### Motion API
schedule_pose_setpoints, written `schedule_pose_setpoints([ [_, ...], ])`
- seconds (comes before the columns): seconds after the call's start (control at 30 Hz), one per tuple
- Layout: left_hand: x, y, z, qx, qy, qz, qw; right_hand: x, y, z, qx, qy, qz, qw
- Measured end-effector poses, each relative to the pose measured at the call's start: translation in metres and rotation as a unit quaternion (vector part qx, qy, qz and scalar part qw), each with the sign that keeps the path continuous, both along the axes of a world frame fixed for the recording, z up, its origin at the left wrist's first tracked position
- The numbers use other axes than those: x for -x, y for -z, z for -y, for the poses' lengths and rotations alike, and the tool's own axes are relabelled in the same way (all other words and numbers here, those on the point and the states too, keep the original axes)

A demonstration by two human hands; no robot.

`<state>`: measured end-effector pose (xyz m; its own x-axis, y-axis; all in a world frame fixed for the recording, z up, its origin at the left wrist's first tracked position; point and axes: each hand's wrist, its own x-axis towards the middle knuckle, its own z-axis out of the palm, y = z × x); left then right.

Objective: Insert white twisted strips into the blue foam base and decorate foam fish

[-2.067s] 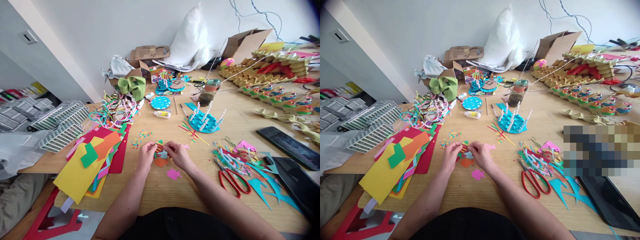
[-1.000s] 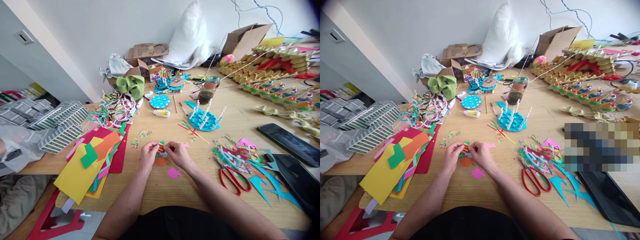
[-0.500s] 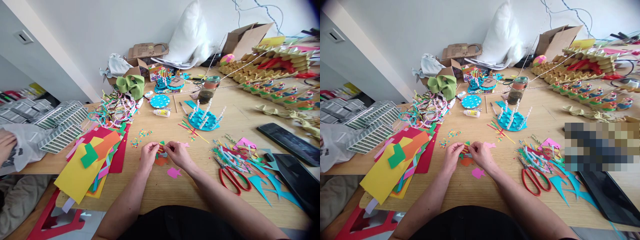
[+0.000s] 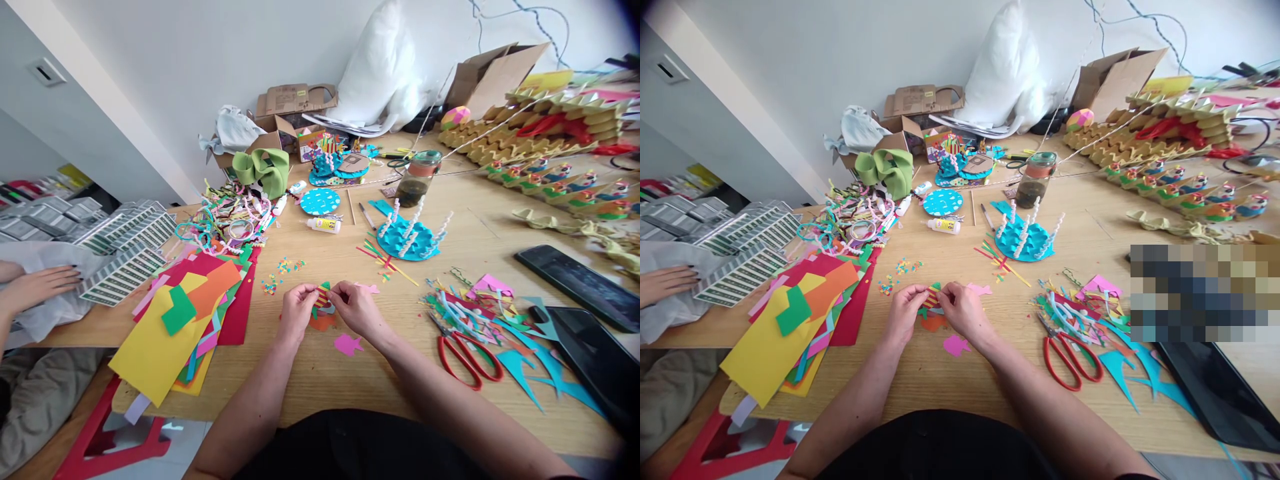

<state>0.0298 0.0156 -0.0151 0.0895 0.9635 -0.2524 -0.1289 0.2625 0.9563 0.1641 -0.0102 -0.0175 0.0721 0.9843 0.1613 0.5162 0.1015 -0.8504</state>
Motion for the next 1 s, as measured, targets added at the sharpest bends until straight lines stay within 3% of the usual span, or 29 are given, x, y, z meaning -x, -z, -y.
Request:
schedule_pose_setpoints([
  [1.0, -0.0001, -0.0005, 0.0000, 0.011, 0.008, 0.012, 1.000, 0.0001, 0.0029, 0.0009, -0.022, -0.006, 0.022, 1.000],
])
